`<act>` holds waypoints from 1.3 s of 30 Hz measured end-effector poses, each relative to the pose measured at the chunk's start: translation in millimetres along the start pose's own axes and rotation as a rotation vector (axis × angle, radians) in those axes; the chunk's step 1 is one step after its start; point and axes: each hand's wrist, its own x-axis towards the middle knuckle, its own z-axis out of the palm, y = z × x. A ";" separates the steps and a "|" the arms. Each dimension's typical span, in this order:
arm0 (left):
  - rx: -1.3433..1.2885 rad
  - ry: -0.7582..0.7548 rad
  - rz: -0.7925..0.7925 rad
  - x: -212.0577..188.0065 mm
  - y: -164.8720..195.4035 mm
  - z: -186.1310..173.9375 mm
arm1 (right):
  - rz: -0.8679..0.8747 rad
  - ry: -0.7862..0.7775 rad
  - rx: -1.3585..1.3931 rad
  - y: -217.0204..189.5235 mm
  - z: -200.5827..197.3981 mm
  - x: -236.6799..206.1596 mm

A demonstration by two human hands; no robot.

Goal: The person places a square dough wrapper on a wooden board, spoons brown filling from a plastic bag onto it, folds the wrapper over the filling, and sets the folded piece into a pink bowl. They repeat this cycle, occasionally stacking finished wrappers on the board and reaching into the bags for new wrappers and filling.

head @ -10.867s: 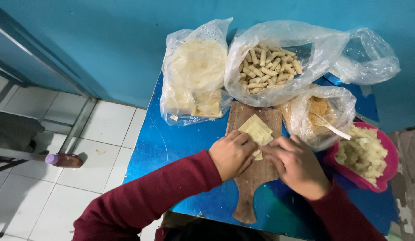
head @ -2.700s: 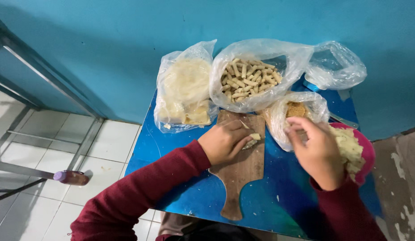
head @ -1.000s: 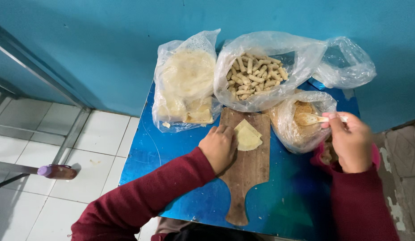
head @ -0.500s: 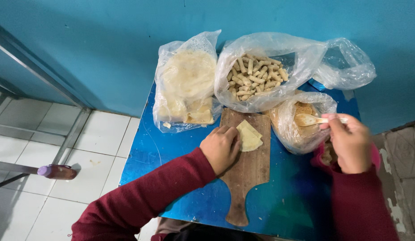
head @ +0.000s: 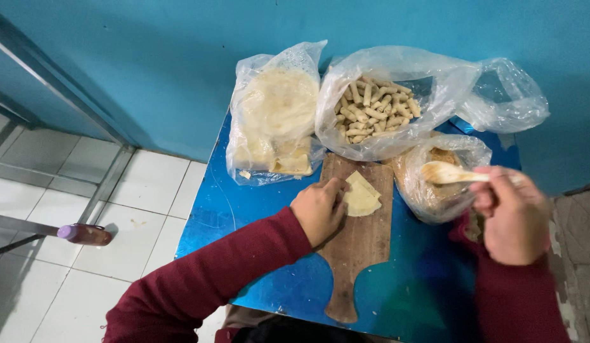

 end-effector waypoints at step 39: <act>-0.061 0.076 -0.011 -0.8 -5.3 6.2 | -0.925 -0.579 -0.729 -2.8 40.9 -30.6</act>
